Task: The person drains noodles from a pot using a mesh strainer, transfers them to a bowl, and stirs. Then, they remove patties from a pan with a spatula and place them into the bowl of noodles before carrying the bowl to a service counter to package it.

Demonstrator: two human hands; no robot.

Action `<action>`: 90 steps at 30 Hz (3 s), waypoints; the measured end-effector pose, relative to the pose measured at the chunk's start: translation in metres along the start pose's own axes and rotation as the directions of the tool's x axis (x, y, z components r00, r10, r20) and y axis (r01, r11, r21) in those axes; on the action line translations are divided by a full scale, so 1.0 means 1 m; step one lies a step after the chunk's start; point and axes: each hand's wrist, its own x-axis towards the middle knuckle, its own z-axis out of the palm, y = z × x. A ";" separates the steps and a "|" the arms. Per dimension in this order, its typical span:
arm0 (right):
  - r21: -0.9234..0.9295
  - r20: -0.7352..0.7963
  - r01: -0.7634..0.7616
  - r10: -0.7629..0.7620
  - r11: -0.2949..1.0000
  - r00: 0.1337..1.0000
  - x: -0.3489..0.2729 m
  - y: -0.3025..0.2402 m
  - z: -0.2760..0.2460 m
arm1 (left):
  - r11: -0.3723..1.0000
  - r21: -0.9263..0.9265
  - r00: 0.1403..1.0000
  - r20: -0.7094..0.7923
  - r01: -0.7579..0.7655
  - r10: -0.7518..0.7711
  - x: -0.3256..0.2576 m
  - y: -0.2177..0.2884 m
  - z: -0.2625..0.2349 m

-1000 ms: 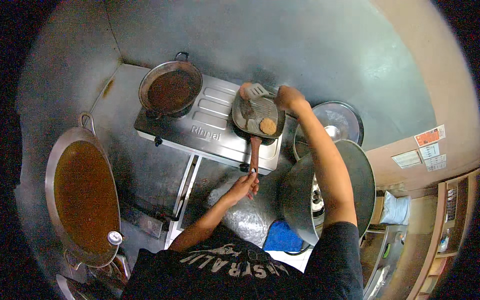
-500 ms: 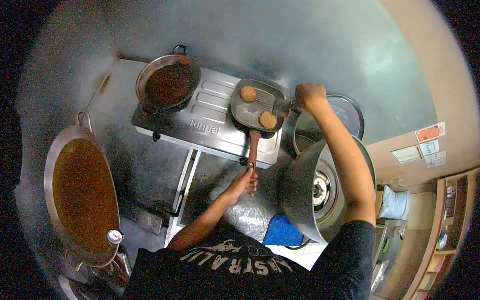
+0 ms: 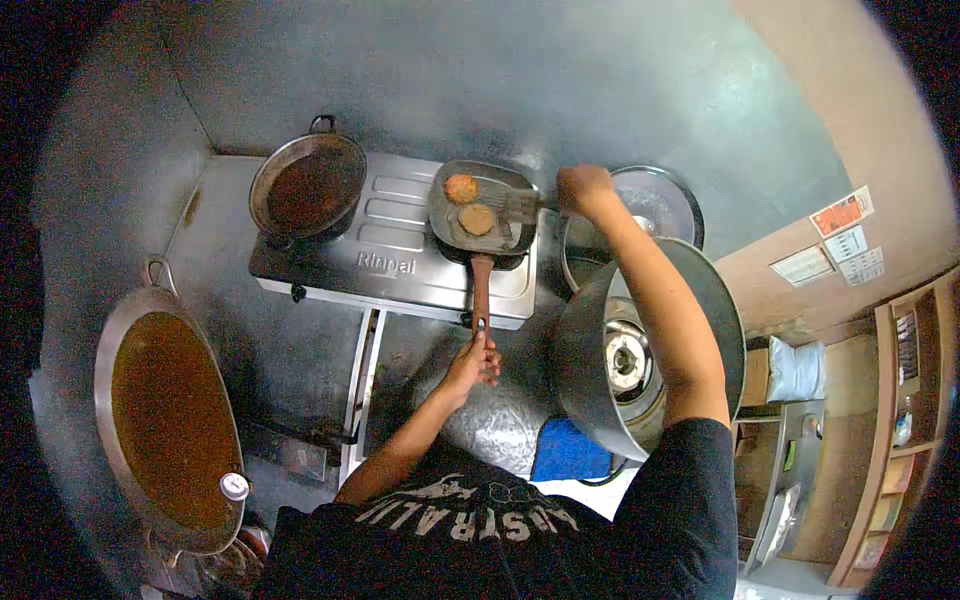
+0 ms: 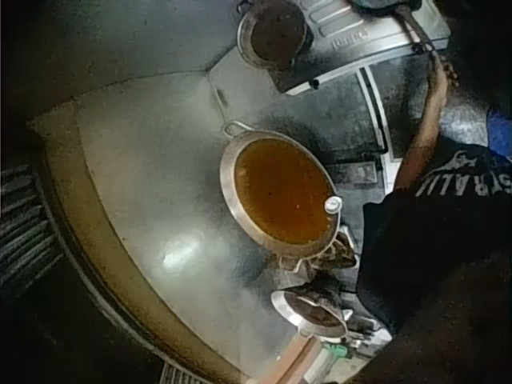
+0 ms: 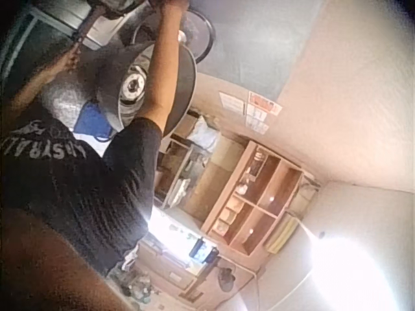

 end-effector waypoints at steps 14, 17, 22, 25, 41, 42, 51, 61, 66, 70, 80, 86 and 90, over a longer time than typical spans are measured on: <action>0.420 0.112 0.152 -0.217 0.895 0.970 0.009 0.002 0.009 | 0.991 0.107 0.997 -0.010 -0.077 0.079 0.001 0.004 -0.005; 0.139 0.041 0.057 -0.063 0.989 0.997 0.018 0.006 0.014 | 0.985 0.148 0.995 -0.031 -0.086 0.091 -0.002 0.008 0.004; 0.209 0.437 -0.024 -0.071 0.978 0.897 0.031 0.023 0.036 | 0.989 0.121 0.995 -0.035 -0.088 0.093 -0.004 0.008 0.002; 0.365 0.593 -0.183 -0.077 0.913 0.801 0.031 0.038 0.066 | 0.990 0.120 0.996 -0.043 -0.078 0.084 -0.004 0.007 0.004; 0.074 -0.075 0.064 -0.058 0.995 0.995 0.002 -0.008 0.007 | 0.980 0.183 0.996 -0.017 -0.078 0.082 -0.002 0.010 0.001; 0.033 -0.164 0.012 -0.006 0.999 0.986 -0.001 -0.021 0.004 | 0.980 0.183 0.997 -0.013 -0.073 0.076 -0.001 0.010 0.002; -0.035 -0.388 0.151 -0.153 0.988 0.909 -0.036 -0.091 -0.025 | 0.986 0.143 0.997 -0.006 -0.081 0.083 -0.002 0.013 0.001; -0.080 -0.312 0.121 -0.140 0.989 0.940 -0.005 -0.070 0.019 | 0.985 0.141 0.994 -0.029 -0.096 0.101 -0.004 0.013 0.004; -0.131 -0.236 0.049 -0.079 0.990 0.969 -0.009 -0.039 0.026 | 0.986 0.120 0.992 -0.051 -0.112 0.119 -0.005 0.012 0.002; -0.139 -0.144 0.011 -0.031 0.990 0.989 -0.013 -0.034 0.009 | 0.982 0.150 0.991 -0.037 -0.119 0.126 -0.004 0.011 -0.003; 0.146 -0.038 -0.050 0.056 0.988 0.998 0.010 -0.076 0.040 | 0.981 0.129 0.988 -0.041 -0.143 0.149 -0.007 0.010 -0.004; 0.114 0.024 -0.095 0.093 0.989 0.995 -0.031 -0.070 0.036 | 0.984 0.124 0.991 -0.040 -0.125 0.131 -0.005 0.009 -0.001; 0.111 0.050 -0.112 0.107 0.987 0.993 -0.062 -0.081 0.021 | 0.985 0.114 0.989 -0.056 -0.131 0.138 -0.002 0.005 -0.004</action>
